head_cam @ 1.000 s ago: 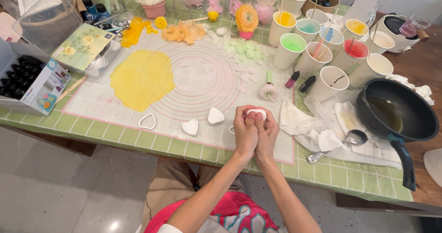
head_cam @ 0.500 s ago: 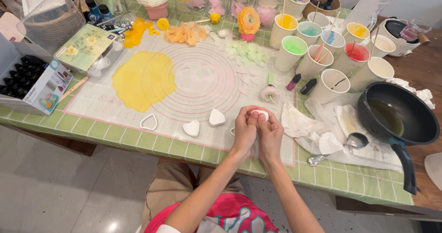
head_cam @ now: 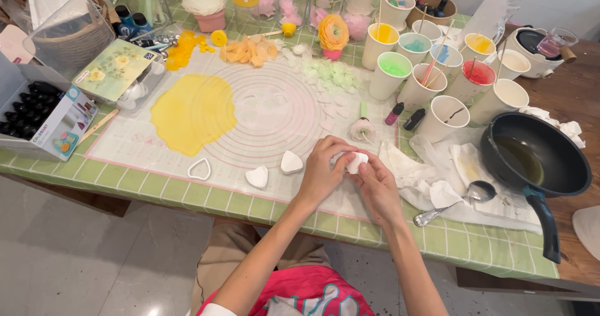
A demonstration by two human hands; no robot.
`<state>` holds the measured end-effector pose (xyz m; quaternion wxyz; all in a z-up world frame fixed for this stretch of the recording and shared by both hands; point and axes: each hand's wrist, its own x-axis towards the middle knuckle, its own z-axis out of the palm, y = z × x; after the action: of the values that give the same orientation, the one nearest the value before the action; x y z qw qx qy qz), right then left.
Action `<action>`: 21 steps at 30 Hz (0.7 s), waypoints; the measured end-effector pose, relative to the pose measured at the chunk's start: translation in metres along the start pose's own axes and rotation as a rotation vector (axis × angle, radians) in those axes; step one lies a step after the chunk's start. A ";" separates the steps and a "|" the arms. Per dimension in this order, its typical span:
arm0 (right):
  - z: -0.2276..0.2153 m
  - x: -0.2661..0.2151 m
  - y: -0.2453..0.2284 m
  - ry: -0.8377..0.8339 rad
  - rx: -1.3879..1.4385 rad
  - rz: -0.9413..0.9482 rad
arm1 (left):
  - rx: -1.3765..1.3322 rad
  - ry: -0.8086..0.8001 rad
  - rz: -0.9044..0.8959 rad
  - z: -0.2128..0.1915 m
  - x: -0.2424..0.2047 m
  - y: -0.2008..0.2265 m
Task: The recorder is manually shaping white wax pieces into heart and petal shapes on a workbench.
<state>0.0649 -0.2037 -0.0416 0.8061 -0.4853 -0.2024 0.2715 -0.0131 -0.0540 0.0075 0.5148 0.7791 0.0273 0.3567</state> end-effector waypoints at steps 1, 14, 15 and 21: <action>-0.006 0.000 0.003 -0.013 0.014 -0.001 | -0.049 -0.018 -0.017 -0.001 0.001 0.002; -0.022 -0.006 -0.003 0.094 0.091 0.011 | 0.403 -0.079 -0.063 0.009 0.002 -0.040; -0.022 -0.006 -0.002 0.108 0.102 0.015 | 0.352 -0.028 -0.032 0.008 0.002 -0.030; -0.028 -0.005 0.001 0.121 0.109 0.016 | -0.060 -0.076 -0.137 0.007 0.000 0.009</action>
<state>0.0773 -0.2252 -0.0559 0.8400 -0.4577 -0.1343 0.2586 -0.0123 -0.0634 0.0136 0.5615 0.7728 0.0502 0.2917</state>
